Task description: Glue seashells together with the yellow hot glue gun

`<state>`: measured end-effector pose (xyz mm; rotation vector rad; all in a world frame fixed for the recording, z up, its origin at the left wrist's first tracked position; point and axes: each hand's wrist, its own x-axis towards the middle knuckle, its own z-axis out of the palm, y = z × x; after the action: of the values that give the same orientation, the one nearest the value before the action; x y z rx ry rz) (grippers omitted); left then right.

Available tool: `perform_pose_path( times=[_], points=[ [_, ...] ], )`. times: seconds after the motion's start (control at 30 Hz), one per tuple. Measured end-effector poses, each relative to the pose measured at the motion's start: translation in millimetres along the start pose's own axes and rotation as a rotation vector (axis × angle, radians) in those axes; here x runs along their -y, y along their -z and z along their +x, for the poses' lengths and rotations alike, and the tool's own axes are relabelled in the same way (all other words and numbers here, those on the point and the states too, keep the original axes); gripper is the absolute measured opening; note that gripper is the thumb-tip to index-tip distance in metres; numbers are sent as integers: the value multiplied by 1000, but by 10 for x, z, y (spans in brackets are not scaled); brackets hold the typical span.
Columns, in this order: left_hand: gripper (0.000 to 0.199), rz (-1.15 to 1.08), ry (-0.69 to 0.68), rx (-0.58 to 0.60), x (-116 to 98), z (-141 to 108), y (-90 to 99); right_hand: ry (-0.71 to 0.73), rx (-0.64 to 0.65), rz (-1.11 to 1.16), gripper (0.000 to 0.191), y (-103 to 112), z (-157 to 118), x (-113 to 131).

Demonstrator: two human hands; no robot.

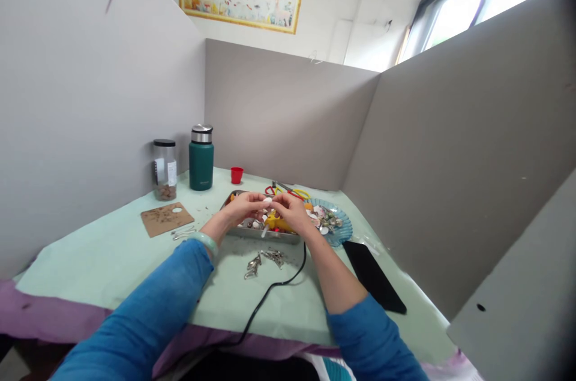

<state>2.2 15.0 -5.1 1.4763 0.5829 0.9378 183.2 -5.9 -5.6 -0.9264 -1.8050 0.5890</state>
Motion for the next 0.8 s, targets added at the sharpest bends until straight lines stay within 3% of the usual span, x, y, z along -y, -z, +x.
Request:
perform_pose_path(
  times=[0.8],
  points=[
    [32,57,-25,-13,-23,-10,-42,0,12,-8,24,38,-9,-15]
  ],
)
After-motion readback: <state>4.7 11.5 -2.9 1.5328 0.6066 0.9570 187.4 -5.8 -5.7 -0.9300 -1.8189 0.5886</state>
